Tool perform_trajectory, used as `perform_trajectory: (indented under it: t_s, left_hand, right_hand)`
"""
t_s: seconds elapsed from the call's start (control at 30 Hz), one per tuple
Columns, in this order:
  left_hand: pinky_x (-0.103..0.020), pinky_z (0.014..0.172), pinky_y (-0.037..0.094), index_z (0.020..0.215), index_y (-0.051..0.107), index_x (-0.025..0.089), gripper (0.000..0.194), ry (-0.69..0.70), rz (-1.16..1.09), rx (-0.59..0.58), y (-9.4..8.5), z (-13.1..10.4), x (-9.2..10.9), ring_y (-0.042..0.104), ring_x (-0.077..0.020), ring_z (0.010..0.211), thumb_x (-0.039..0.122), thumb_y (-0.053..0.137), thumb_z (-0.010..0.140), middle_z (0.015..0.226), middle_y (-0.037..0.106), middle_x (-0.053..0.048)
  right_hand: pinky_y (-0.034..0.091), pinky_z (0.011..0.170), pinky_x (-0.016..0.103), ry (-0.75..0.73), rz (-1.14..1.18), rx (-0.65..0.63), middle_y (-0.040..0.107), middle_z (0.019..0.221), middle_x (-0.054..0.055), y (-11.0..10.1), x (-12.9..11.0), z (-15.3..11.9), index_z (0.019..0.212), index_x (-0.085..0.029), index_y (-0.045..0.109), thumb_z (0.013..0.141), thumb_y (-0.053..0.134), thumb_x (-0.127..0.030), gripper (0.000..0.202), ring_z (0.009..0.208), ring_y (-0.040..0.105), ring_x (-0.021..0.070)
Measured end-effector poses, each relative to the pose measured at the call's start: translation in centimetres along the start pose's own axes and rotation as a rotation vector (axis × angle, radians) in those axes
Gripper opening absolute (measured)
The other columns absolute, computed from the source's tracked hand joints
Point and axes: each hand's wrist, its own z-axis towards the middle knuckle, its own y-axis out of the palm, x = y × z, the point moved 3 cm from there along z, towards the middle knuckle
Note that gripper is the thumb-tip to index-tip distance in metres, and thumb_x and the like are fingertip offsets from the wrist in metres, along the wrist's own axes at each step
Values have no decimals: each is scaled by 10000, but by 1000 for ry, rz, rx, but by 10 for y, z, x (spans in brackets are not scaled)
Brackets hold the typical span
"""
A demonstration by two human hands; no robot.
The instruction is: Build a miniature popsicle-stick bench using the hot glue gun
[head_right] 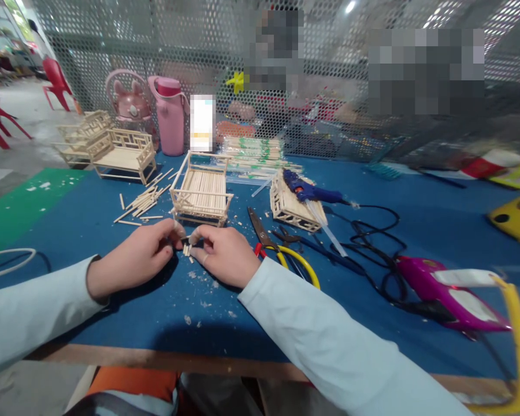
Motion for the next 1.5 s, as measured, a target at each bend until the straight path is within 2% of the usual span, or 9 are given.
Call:
perform_trajectory:
  t_s: [0.2,0.37,0.6,0.7,0.8,0.93,1.13,1.3,1.5]
  left_hand:
    - [-300,640,426,885,539,174,163,-39,143,0,-1,-4,3,564,-179,692,115,490,742,782,621,-30]
    - [-338,670,447,935,587,181,184,-77,294,-27,-1,-8,5,591,-226,766,254,518,781,903,645,-63]
    - [-347,757,473,948,640,175,225,-56,305,54,-6,-5,5,620,-230,837,194,468,804,920,676,-69]
    - [-353,777,469,972,662,162,266,-39,372,36,-5,-3,2,620,-236,864,164,442,822,959,672,-93]
    - [-315,769,455,935,674,156,239,-4,252,63,-4,-2,3,615,-207,842,169,455,838,913,685,-77]
    - [-248,628,413,761,668,153,312,-6,-19,61,-2,-5,10,557,-140,651,292,429,904,704,662,-22]
    - [-211,626,403,843,693,155,225,24,-277,-20,3,-6,13,553,-115,666,290,515,871,769,694,4]
    - [-206,600,386,822,691,154,224,-23,-315,-81,4,-5,11,528,-106,629,291,519,863,730,677,15]
    - [-204,535,335,710,658,149,302,-13,-188,-105,2,-5,12,425,-84,534,346,498,872,588,572,37]
  right_hand:
    - [304,509,215,17,205,-15,401,508,-80,-4,1,0,706,-171,586,772,582,-232,90,477,347,70]
    - [319,510,223,33,261,-13,428,505,-76,-6,4,-1,722,-179,557,782,563,-264,104,471,381,77]
    - [317,507,231,39,216,-7,432,483,-76,-7,7,0,730,-184,557,793,552,-271,108,446,396,82]
    - [310,510,232,48,198,19,423,483,-75,-8,9,0,731,-184,552,801,543,-275,114,456,397,87]
    - [304,507,231,28,232,6,415,498,-74,-9,7,-1,738,-186,543,808,537,-286,122,465,385,87]
    - [321,513,223,-56,279,-59,423,546,-64,-9,-1,-4,744,-184,536,821,532,-291,133,500,377,85]
    - [364,560,219,-212,221,-3,486,603,-41,-10,-8,-8,767,-179,544,851,519,-275,130,552,430,92]
    - [383,606,229,-291,156,34,541,665,-16,-11,-10,-11,776,-185,533,855,486,-220,98,603,476,104]
    - [355,556,228,-189,238,24,454,598,-45,-17,-9,-10,748,-195,489,849,479,-256,119,548,404,96]
